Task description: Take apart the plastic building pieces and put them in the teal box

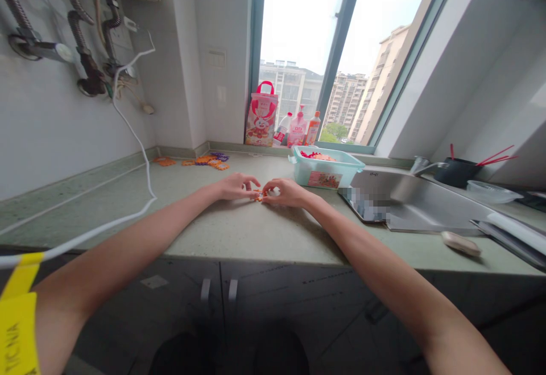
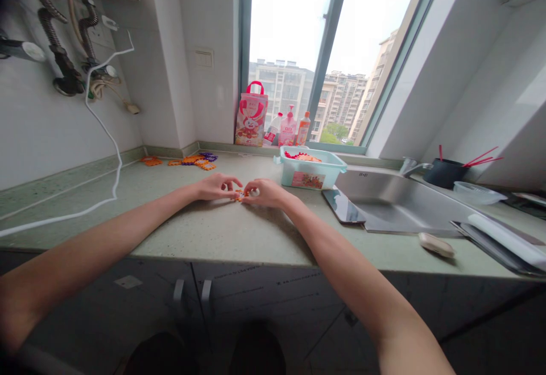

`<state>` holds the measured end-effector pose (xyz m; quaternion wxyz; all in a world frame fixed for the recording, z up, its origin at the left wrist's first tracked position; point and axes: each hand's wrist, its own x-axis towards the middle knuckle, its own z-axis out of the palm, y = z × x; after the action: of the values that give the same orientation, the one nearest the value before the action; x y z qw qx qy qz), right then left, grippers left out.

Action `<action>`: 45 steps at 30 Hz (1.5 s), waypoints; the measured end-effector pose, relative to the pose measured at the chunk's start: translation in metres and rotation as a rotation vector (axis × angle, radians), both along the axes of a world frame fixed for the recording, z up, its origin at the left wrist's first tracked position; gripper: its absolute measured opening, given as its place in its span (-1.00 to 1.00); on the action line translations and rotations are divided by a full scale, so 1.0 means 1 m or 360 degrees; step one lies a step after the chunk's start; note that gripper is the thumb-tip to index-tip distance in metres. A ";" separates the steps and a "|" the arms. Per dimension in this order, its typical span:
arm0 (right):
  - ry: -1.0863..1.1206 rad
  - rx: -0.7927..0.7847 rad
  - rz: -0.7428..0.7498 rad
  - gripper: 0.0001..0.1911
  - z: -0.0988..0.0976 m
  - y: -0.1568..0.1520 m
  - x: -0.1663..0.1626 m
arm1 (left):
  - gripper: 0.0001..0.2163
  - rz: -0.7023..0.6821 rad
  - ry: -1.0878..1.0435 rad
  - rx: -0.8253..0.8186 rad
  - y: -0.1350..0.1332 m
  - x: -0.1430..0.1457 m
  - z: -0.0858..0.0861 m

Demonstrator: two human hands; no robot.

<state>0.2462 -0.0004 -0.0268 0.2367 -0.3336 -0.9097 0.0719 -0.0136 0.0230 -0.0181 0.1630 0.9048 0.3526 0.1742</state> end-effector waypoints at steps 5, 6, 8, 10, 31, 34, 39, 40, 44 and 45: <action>0.0008 0.0015 0.0015 -0.85 -0.005 0.006 0.003 | -0.43 0.0034 -0.0025 0.0016 0.001 -0.002 0.001; 0.0008 0.0019 0.0019 -0.85 -0.006 0.007 0.003 | -0.42 0.0061 -0.0016 0.0043 0.003 -0.004 0.001; 0.0004 0.0023 0.0024 -0.85 -0.006 0.007 0.003 | -0.41 0.0144 0.0009 0.0092 0.008 -0.008 0.000; -0.0001 0.0052 0.0009 -0.85 -0.005 0.006 0.004 | -0.40 0.0266 0.0045 0.0129 0.017 -0.016 -0.001; 0.0514 0.0845 -0.1610 -0.62 0.046 0.008 0.097 | -0.15 0.1690 0.0300 0.0101 0.068 -0.114 -0.024; 0.0374 0.0721 -0.1697 -0.62 0.048 0.006 0.098 | -0.14 0.1676 0.0313 0.0101 0.075 -0.118 -0.026; 0.0217 0.0558 -0.1749 -0.56 0.052 0.005 0.094 | -0.22 0.1701 0.0373 0.0151 0.080 -0.118 -0.028; 0.0194 0.0548 -0.1755 -0.55 0.052 0.005 0.093 | -0.24 0.1708 0.0386 0.0158 0.080 -0.117 -0.028; 0.0184 0.0577 -0.1743 -0.54 0.051 0.005 0.090 | -0.20 0.1709 0.0412 0.0173 0.080 -0.116 -0.028; 0.0199 0.0603 -0.1722 -0.54 0.050 0.004 0.089 | -0.19 0.1702 0.0411 0.0171 0.079 -0.116 -0.028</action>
<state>0.3350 0.0039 0.0233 0.3488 -0.6983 -0.5908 -0.2040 -0.1291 0.1024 -0.0459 -0.0391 0.6208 0.7708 0.1379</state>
